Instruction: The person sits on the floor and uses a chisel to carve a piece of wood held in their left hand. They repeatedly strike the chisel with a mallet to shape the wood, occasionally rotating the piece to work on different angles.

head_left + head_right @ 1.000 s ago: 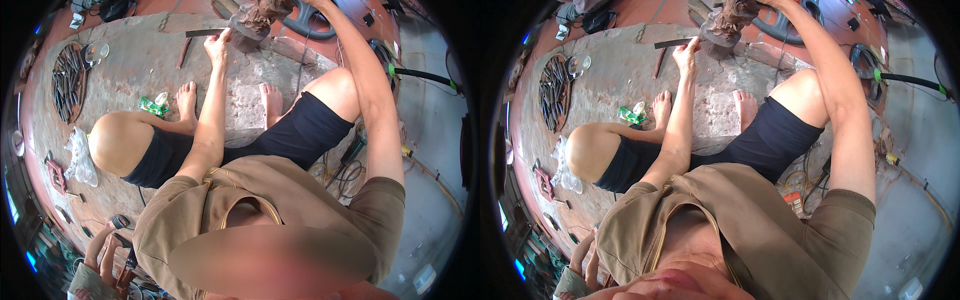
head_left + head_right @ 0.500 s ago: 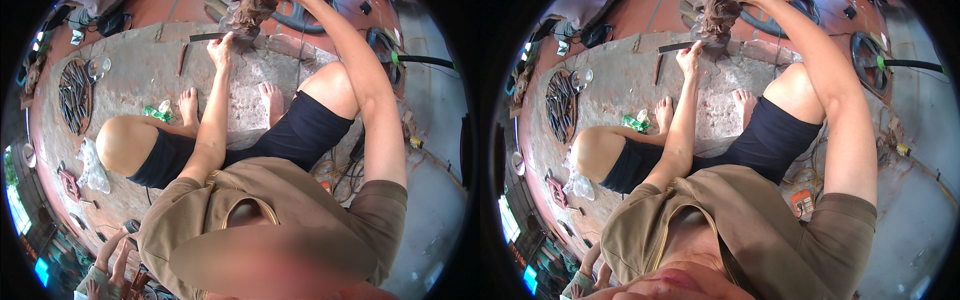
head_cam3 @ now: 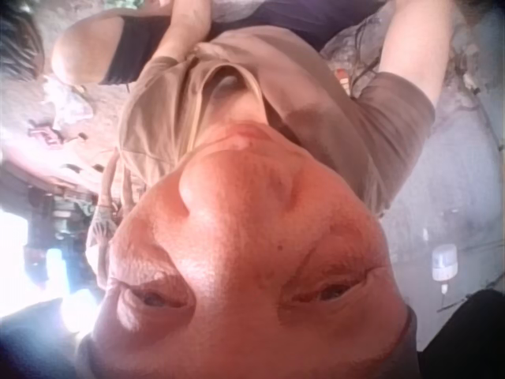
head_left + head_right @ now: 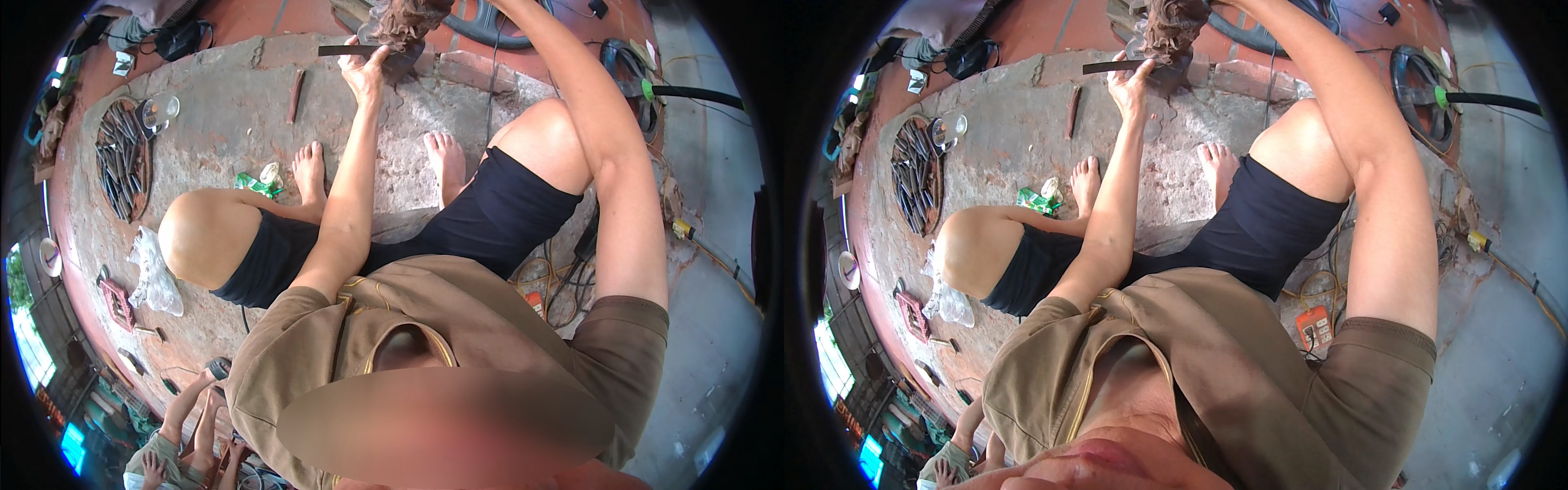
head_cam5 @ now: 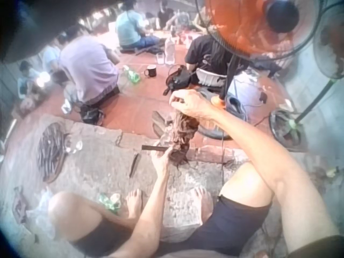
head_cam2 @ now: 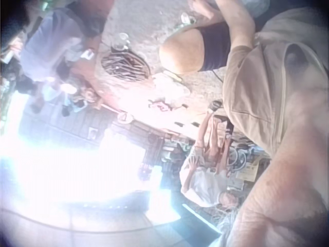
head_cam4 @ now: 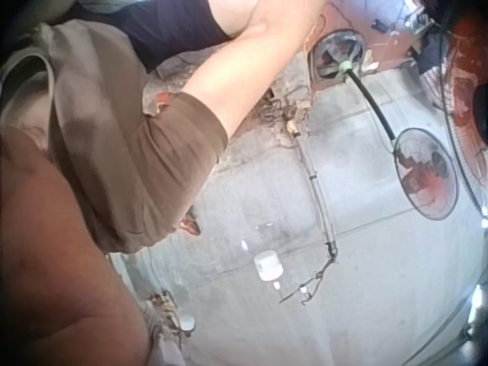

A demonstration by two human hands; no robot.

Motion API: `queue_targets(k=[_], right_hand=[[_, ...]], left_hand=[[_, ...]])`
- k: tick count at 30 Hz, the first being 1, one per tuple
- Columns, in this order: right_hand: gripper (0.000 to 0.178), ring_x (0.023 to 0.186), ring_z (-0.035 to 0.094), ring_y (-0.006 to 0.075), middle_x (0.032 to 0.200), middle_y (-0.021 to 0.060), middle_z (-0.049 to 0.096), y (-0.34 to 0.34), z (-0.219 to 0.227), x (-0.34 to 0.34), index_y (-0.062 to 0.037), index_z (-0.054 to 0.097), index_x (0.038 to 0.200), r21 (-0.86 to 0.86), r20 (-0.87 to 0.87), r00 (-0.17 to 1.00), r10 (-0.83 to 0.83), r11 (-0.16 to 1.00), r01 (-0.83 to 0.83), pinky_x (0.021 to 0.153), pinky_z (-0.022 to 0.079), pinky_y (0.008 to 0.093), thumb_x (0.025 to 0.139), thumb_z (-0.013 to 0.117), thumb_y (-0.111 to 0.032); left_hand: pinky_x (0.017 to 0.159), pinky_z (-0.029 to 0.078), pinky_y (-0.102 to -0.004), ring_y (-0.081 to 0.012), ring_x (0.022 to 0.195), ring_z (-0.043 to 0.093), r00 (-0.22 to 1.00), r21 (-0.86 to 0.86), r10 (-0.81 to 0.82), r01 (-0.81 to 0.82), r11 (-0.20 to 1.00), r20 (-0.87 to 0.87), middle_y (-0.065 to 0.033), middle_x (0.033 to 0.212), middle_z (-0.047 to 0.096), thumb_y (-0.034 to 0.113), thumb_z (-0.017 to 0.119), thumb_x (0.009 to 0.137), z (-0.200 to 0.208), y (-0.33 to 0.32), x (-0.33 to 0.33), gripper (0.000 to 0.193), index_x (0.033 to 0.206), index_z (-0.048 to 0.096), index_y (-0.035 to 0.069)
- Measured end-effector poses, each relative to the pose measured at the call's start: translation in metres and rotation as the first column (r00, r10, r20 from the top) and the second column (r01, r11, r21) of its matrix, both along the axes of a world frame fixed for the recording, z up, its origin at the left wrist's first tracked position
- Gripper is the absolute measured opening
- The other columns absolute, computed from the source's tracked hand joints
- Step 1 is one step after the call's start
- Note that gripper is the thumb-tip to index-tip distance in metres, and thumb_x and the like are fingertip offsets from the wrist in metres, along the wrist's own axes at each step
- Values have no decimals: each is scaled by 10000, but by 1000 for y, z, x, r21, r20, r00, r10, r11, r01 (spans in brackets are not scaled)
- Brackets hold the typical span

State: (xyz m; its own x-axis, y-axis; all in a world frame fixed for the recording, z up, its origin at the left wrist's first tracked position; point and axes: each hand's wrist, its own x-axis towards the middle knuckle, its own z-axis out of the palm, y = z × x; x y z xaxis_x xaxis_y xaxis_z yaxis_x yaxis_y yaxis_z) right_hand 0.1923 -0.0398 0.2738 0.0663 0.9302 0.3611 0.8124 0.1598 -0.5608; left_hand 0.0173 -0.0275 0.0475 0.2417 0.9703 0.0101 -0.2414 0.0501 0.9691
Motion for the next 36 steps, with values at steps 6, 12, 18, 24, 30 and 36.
queue_targets(k=[6,12,18,24,30,36], right_hand=[[182,783,669,252,817,146,669,-4,5,-4,-26,639,909,-2,-16,1000,-10,1000,10,707,510,349,831,591,-183],[179,768,668,237,804,142,671,-3,4,-2,-22,645,910,-10,-37,999,-5,1000,4,698,508,338,830,591,-174],[182,757,667,228,797,143,673,0,3,0,-21,650,911,0,-13,1000,2,1000,-2,692,506,336,831,591,-174],[186,755,667,223,794,142,674,-3,0,5,-24,650,909,-8,-9,1000,-5,1000,5,693,506,338,831,591,-182],[181,754,667,224,787,139,673,3,-4,2,-31,650,909,-25,-31,999,-10,1000,9,692,506,334,832,592,-183],[175,744,665,218,779,129,672,-1,-4,6,-33,650,908,-7,-21,1000,-11,1000,11,683,505,327,834,590,-180]], left_hand=[[863,467,-297,-160,986,584,998,72,29,-25,997,-59,-80,1057,635,109,848,674,-15,5,5,617,1215,573,0],[852,463,-297,-156,969,582,997,70,72,-70,995,-21,-73,1047,639,104,839,687,-11,-4,6,545,1175,615,13],[838,450,-283,-131,916,576,998,37,57,-58,998,32,-51,997,649,91,819,703,-1,8,3,456,1121,651,23],[851,451,-281,-122,904,584,994,-30,-30,33,999,101,-39,994,651,84,773,746,1,-10,-1,478,1194,609,52],[839,461,-290,-130,925,580,986,-5,43,-43,999,158,-42,962,645,94,779,742,1,-7,2,447,1154,618,27],[815,469,-288,-139,880,595,995,4,95,-95,995,42,-58,934,648,86,773,741,12,-3,6,411,1115,626,4]])
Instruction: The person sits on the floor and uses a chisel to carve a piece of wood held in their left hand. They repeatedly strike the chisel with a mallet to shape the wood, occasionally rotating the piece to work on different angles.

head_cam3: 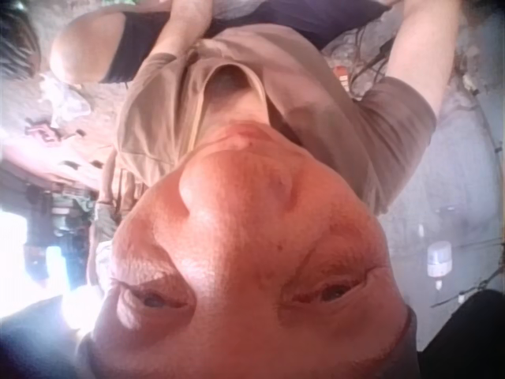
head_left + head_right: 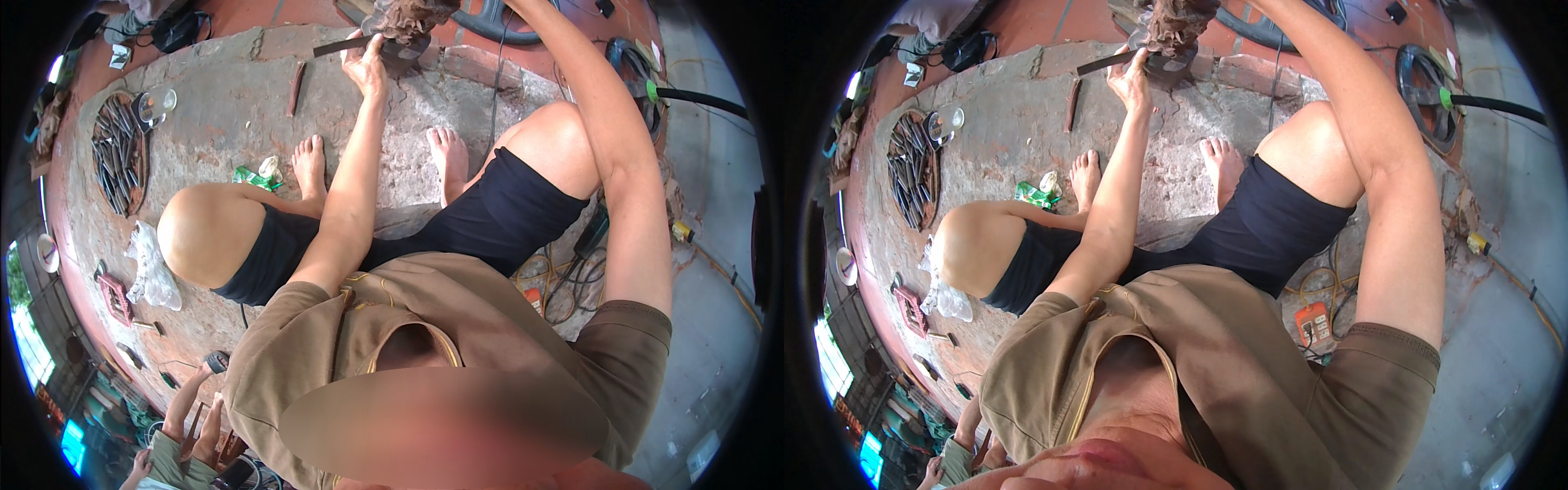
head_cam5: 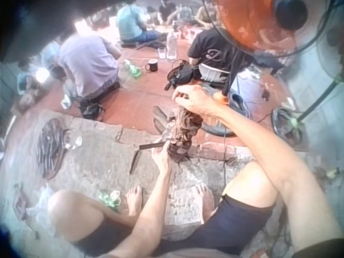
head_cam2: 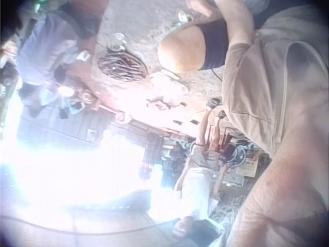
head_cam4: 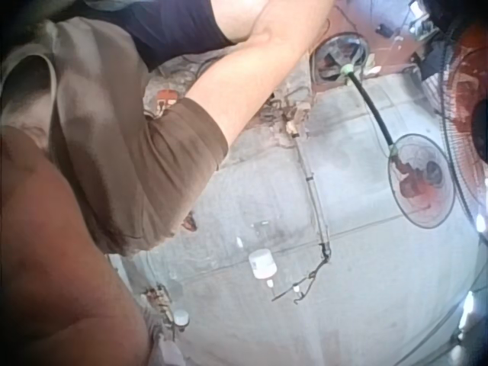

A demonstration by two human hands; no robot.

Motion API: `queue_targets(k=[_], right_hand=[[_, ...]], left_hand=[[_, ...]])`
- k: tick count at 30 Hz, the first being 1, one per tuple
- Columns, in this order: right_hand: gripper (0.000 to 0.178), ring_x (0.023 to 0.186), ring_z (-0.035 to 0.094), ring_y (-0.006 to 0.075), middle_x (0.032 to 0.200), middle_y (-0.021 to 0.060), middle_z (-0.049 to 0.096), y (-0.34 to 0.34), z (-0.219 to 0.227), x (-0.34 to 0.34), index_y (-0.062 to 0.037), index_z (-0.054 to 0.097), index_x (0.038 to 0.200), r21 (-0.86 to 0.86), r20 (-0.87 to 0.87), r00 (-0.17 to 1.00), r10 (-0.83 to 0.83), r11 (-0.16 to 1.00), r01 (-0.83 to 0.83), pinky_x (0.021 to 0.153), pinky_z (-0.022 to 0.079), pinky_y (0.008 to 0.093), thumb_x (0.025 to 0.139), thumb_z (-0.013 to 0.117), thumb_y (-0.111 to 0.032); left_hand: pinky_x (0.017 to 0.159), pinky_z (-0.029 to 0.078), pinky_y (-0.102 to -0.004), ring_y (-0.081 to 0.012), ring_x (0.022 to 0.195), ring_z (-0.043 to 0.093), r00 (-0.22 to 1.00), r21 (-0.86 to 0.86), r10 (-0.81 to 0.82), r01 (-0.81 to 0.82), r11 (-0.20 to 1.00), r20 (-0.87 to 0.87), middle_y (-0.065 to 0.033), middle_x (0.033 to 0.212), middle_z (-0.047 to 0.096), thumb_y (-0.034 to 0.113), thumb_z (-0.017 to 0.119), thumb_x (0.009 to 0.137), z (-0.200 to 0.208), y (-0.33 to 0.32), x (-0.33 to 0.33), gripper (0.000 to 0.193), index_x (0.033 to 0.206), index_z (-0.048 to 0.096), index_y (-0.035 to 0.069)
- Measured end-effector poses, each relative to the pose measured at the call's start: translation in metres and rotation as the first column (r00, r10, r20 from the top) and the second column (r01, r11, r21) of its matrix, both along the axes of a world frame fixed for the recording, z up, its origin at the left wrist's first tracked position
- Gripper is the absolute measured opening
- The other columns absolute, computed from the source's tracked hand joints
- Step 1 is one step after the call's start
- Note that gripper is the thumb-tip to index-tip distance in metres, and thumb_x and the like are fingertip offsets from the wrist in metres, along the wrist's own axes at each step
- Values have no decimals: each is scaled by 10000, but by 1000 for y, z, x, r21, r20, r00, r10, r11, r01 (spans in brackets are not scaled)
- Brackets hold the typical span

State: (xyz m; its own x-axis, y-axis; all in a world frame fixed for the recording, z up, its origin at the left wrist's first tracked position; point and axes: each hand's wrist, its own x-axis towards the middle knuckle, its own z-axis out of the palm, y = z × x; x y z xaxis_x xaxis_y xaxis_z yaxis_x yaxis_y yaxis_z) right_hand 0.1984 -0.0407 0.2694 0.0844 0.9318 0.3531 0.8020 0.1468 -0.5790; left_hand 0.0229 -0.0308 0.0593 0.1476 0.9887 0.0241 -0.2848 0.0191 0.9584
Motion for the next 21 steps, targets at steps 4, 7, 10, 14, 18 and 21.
queue_targets(k=[4,7,10,14,18,21], right_hand=[[169,742,661,204,777,124,670,3,-4,1,-29,646,905,-33,-43,999,-17,999,15,680,503,318,835,589,-171],[166,741,658,196,782,123,669,3,-2,1,-27,644,908,-36,-32,999,-11,999,10,678,501,314,836,587,-165],[163,740,656,199,784,124,667,2,-1,-4,-27,642,911,6,-20,1000,10,1000,-10,680,500,315,838,583,-161],[176,745,652,209,782,126,664,1,-1,-1,-27,639,903,4,-11,1000,-9,1000,9,687,496,322,837,574,-176],[177,732,645,215,775,130,657,0,0,-5,-31,642,903,-9,-14,1000,-20,1000,20,676,491,328,834,569,-177],[173,723,642,221,769,132,652,-2,1,-8,-34,643,903,-15,0,999,-36,999,36,668,488,335,833,568,-173]], left_hand=[[811,469,-287,-143,892,593,981,-101,-18,38,994,195,-63,939,645,92,770,736,2,-18,-2,409,1104,621,-8],[770,458,-274,-131,819,580,994,0,102,-102,995,28,-38,881,642,100,781,722,-5,-10,3,349,1026,648,-9],[707,440,-268,-117,752,547,994,-24,86,-87,996,-67,-18,813,631,105,786,718,1,3,-2,255,912,669,-11],[618,422,-264,-102,640,513,979,-90,204,-204,975,-2,-15,703,610,130,794,728,-19,3,6,199,774,642,10],[569,398,-251,-86,608,477,953,-89,289,-282,955,86,-8,684,597,117,775,770,-17,8,5,180,749,621,24],[632,437,-248,-80,685,527,967,8,243,-243,970,-74,-7,744,632,89,772,768,-7,0,-3,182,818,622,-1]])
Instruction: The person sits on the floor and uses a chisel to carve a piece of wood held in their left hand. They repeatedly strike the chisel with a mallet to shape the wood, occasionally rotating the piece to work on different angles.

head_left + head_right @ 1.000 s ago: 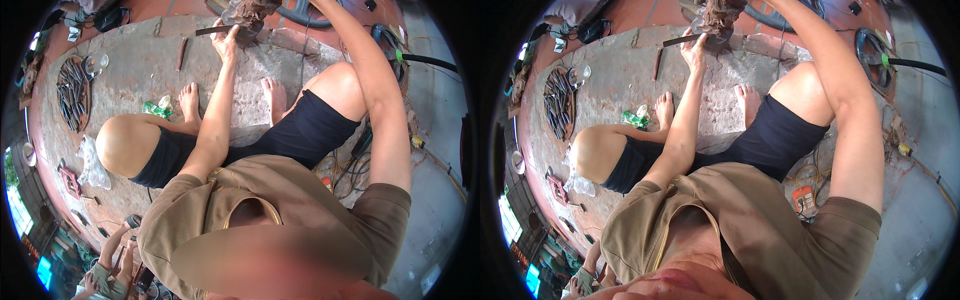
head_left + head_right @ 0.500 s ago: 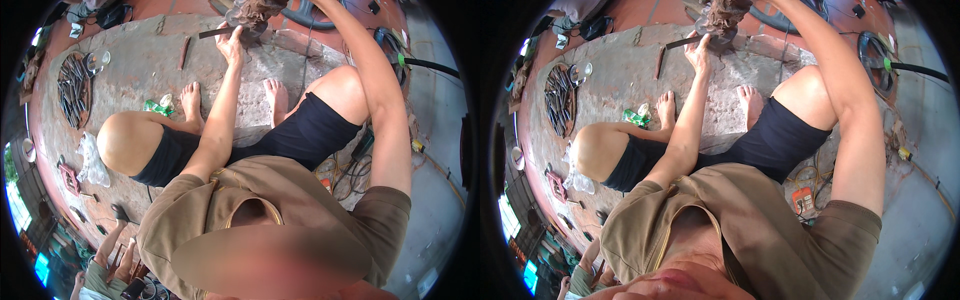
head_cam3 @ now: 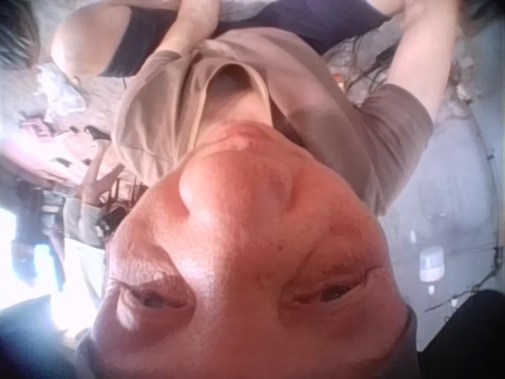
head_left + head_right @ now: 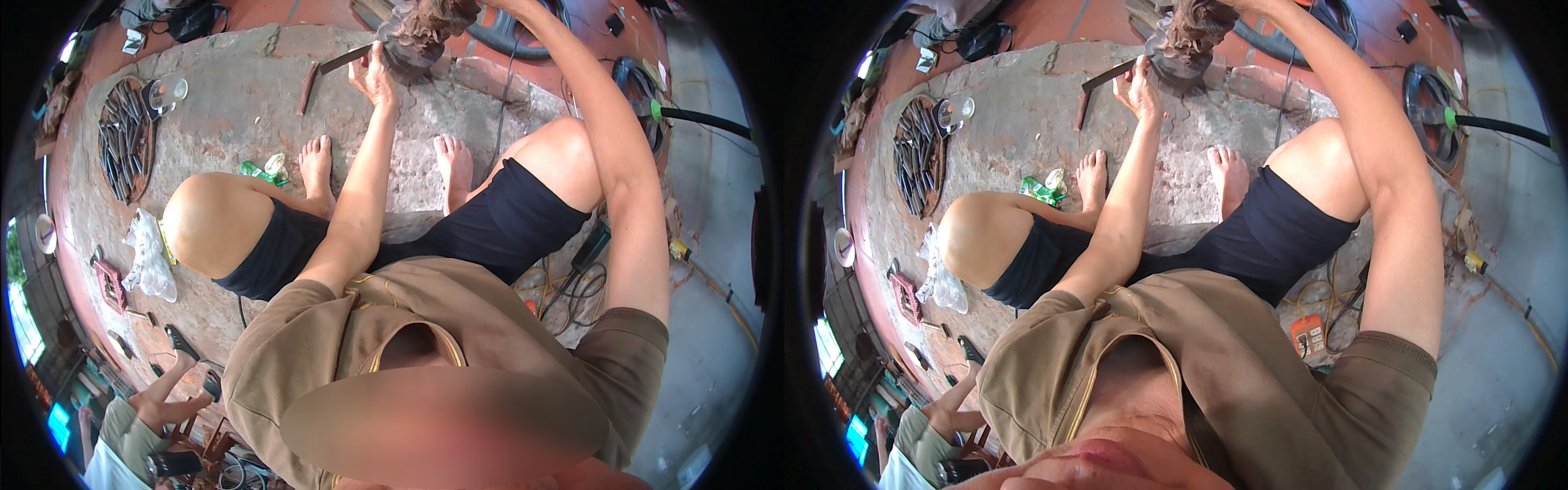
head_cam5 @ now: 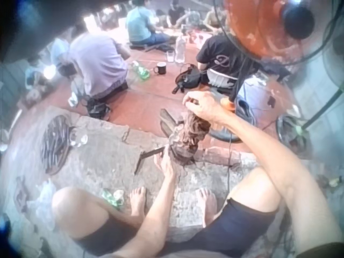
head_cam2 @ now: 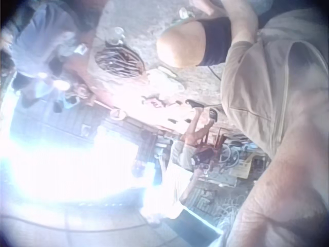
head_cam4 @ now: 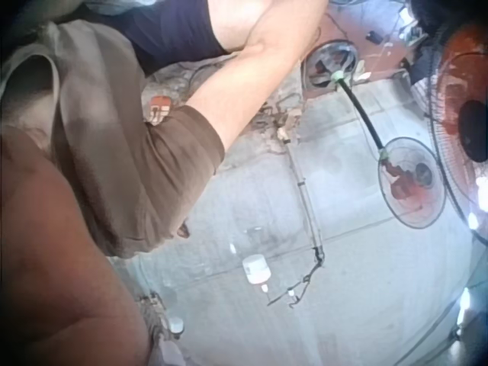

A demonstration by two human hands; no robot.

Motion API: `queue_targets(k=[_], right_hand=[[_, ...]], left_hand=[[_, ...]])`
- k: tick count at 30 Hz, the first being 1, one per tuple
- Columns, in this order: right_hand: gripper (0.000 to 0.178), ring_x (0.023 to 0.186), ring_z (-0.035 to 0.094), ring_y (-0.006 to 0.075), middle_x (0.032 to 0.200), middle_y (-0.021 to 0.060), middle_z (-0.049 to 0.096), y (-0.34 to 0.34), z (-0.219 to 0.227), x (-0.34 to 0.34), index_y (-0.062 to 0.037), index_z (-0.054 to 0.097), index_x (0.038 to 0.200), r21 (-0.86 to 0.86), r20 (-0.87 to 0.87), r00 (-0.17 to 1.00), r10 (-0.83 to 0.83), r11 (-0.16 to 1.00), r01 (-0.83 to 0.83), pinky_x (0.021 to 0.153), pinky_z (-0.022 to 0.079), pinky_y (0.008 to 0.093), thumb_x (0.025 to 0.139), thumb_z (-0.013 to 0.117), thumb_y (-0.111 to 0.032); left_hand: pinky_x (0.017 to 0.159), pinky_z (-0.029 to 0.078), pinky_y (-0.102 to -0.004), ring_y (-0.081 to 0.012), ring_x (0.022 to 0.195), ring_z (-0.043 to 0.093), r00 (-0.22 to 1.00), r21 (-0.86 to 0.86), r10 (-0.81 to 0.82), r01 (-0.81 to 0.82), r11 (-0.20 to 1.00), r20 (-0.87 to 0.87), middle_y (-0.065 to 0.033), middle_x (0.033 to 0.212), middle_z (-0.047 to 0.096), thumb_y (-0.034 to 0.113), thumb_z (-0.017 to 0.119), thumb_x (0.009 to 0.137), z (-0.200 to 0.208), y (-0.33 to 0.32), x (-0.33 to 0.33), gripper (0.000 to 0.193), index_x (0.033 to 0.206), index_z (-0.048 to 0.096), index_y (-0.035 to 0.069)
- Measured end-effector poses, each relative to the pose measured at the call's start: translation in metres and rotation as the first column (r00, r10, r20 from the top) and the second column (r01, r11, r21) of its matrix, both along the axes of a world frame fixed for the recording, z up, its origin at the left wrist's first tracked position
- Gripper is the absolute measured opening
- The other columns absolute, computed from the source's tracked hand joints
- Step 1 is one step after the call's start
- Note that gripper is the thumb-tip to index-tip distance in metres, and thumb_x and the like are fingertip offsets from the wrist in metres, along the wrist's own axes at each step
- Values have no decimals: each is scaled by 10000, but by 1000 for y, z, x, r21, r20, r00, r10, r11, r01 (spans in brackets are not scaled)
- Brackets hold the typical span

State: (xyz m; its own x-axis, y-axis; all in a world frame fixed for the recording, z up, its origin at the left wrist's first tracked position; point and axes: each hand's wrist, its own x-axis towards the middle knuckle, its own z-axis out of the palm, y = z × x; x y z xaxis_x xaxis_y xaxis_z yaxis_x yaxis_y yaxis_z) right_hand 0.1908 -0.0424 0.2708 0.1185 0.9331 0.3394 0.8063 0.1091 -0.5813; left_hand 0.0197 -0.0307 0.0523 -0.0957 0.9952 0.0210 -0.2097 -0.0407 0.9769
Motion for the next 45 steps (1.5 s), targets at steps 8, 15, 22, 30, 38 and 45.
queue_targets(k=[8,15,22,30,38,45], right_hand=[[163,722,646,297,777,159,656,3,-1,-4,-46,650,880,27,45,996,-78,997,76,664,490,366,832,564,-176],[164,724,651,311,773,167,656,4,-4,-1,-51,657,871,31,45,996,-83,996,82,663,492,378,832,556,-175],[178,726,654,315,764,175,652,4,-1,-2,-43,654,869,12,52,995,-87,996,86,662,492,384,829,549,-180],[181,733,653,319,769,179,652,6,-4,-1,-37,650,867,10,37,995,-97,995,96,667,490,385,830,552,-185],[188,753,657,310,765,181,649,8,-1,-3,-40,648,888,3,48,994,-93,996,93,680,489,385,826,556,-192],[171,722,649,298,748,168,644,5,-8,5,-40,646,873,73,80,996,-37,997,31,650,485,372,819,547,-169]], left_hand=[[672,487,-286,-149,669,574,982,178,-72,104,979,-177,-52,810,661,83,789,702,-18,10,3,303,974,667,27],[653,482,-275,-113,656,583,980,150,-16,47,988,-196,-54,726,660,74,756,737,-1,18,-1,161,808,646,-21],[630,462,-250,-81,690,588,996,19,-91,91,996,7,-24,755,664,39,730,784,-2,16,-7,104,847,659,-4],[612,451,-268,-87,645,549,985,137,-67,89,986,-158,-36,695,637,62,751,760,0,17,-4,145,852,656,2],[613,443,-265,-83,638,525,993,15,-91,90,996,81,-14,702,640,44,733,780,-21,35,-5,129,807,616,-5],[690,438,-253,-80,751,542,974,43,-207,204,978,96,-9,798,651,85,739,790,2,21,-10,145,822,630,-4]])
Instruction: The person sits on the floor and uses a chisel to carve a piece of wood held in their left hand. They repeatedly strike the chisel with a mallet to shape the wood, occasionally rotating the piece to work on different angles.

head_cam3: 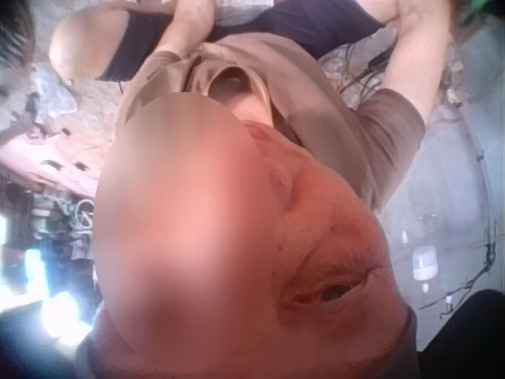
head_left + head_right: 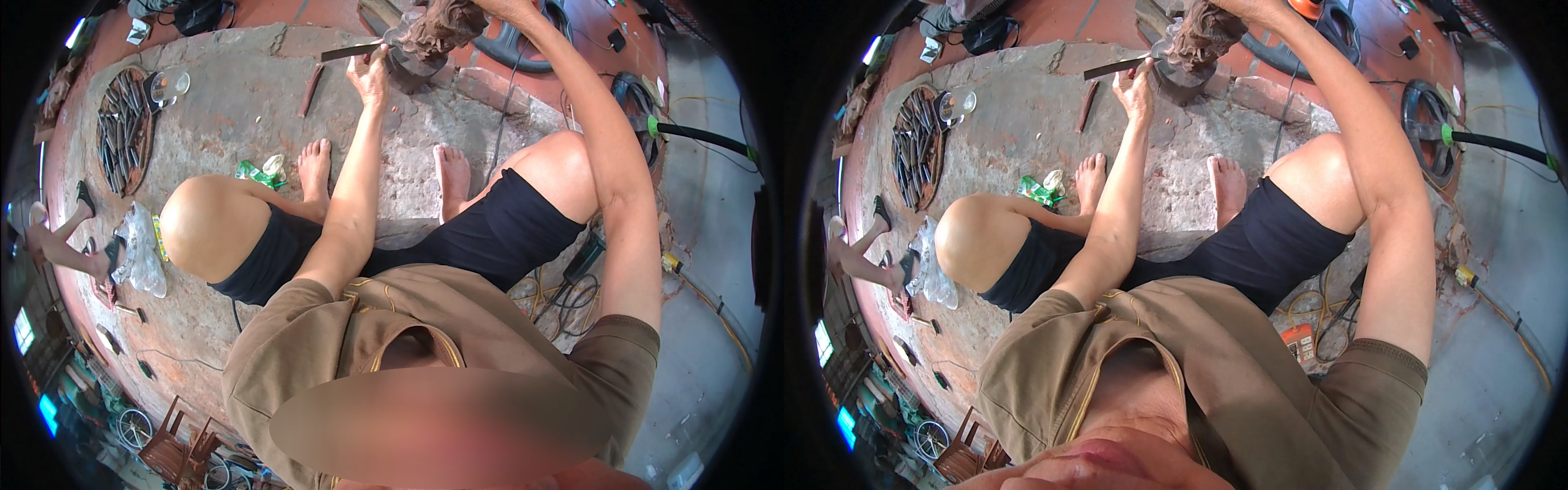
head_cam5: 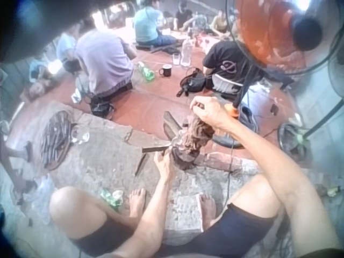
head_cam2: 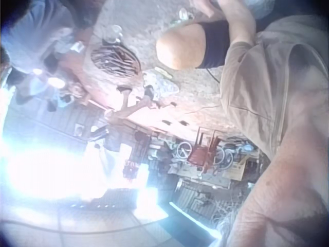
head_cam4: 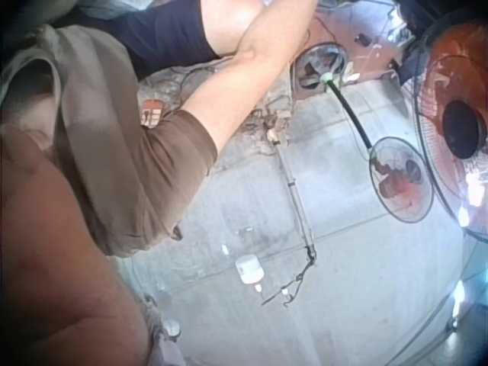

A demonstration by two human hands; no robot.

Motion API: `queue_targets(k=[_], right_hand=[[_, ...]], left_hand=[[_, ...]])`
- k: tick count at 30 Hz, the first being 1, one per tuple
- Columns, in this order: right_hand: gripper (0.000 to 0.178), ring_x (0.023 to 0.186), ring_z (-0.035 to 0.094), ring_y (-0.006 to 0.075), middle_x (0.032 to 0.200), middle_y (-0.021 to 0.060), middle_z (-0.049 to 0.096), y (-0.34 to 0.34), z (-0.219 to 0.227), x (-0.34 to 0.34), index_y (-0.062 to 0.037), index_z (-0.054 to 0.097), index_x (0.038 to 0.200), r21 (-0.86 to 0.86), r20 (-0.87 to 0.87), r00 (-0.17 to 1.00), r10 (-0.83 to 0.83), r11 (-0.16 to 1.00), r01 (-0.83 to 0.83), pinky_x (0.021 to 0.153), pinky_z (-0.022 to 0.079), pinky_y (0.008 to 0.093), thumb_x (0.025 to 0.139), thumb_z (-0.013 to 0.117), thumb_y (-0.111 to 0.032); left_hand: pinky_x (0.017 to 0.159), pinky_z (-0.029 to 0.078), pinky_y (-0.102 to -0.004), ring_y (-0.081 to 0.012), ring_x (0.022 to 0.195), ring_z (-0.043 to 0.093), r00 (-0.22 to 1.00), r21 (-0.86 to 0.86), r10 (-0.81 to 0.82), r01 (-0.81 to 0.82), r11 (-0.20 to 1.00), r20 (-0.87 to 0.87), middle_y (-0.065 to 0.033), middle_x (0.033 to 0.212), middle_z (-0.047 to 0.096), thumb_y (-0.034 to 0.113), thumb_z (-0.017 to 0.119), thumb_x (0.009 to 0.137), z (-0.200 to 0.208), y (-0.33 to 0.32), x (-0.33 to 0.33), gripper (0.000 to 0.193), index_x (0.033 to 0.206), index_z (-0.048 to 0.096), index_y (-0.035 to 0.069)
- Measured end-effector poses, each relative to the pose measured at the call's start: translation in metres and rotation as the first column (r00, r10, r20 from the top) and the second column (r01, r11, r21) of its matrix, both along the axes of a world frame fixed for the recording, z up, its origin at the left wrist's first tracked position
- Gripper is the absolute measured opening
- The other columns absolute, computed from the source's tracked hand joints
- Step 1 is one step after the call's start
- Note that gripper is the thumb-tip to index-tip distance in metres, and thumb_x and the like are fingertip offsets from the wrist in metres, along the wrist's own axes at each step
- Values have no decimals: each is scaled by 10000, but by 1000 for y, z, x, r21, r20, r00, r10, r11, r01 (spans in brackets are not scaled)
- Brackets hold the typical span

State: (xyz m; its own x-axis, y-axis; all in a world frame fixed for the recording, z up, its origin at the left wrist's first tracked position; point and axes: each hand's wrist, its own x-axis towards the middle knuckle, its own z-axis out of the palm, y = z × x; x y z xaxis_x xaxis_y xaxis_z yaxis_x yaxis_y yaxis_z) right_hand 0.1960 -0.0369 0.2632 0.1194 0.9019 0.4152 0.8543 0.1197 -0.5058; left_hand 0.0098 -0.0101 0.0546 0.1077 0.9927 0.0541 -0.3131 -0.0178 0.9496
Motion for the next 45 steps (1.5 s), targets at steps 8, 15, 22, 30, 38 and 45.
queue_targets(k=[8,15,22,30,38,45], right_hand=[[141,588,515,107,644,43,587,-2,6,-6,-37,643,835,-128,-142,990,20,991,-39,546,409,279,779,539,-114],[142,698,547,75,740,17,626,-20,27,-3,-22,656,887,-273,-288,957,45,954,-127,630,439,239,796,600,-115],[190,801,587,108,819,50,643,-38,36,8,-13,638,916,-292,-222,974,-47,956,-20,737,478,273,795,659,-158],[108,732,532,72,777,17,613,-21,20,15,-4,626,851,-275,-313,946,82,946,-173,682,438,245,790,629,-94],[92,743,515,52,780,-12,601,-27,19,23,1,631,849,-297,-440,895,74,928,-223,680,427,230,767,634,-40],[100,786,549,76,817,16,633,-23,19,20,0,647,842,-260,-449,882,141,924,-280,725,447,249,747,646,-33]], left_hand=[[694,541,-298,-148,727,657,987,-169,-80,103,980,142,-93,805,685,84,738,796,-16,27,-8,164,859,624,-15],[717,543,-293,-157,745,665,934,-187,-327,350,918,143,-95,885,699,109,708,827,-10,24,-21,191,968,680,-18],[769,527,-293,-156,794,654,868,-132,-480,494,859,124,-89,948,694,124,702,828,-9,18,-21,260,1058,684,2],[733,502,-288,-136,748,620,849,-140,-529,525,839,14,-59,880,679,113,723,807,-11,19,-26,312,1100,677,15],[679,511,-279,-129,704,619,862,-143,-505,507,850,46,-60,817,677,87,705,826,-2,10,-19,262,1069,683,-7],[740,517,-289,-137,741,640,846,-179,-532,520,835,-21,-68,827,688,123,727,811,-3,27,-22,248,1017,695,-13]])
